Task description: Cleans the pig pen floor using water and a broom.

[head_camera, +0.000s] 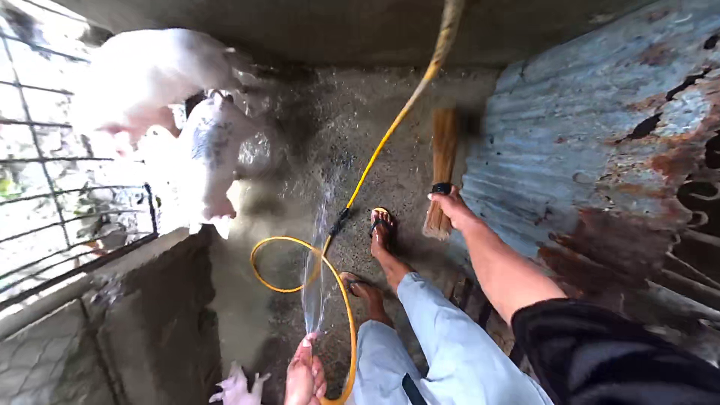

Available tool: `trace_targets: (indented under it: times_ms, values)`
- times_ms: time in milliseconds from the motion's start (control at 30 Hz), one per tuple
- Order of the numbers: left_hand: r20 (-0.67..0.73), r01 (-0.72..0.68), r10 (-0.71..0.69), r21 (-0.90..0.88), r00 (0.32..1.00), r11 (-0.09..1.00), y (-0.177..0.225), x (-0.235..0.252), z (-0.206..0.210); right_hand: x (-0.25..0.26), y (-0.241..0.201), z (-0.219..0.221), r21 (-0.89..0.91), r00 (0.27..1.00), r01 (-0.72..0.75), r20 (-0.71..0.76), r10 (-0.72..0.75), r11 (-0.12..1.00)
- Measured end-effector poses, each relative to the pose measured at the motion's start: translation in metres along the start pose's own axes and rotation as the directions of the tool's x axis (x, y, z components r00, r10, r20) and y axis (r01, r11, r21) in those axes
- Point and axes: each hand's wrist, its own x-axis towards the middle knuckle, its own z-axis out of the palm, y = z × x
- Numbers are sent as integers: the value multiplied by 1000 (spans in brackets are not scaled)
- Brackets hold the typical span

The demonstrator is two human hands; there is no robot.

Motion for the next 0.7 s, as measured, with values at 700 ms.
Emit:
trace_targets:
  times_ms: [700]
  values:
    - [-212, -106, 89, -70, 973, 992, -190, 6, -216, -169, 151, -14, -133, 979, -197, 22, 202, 971]
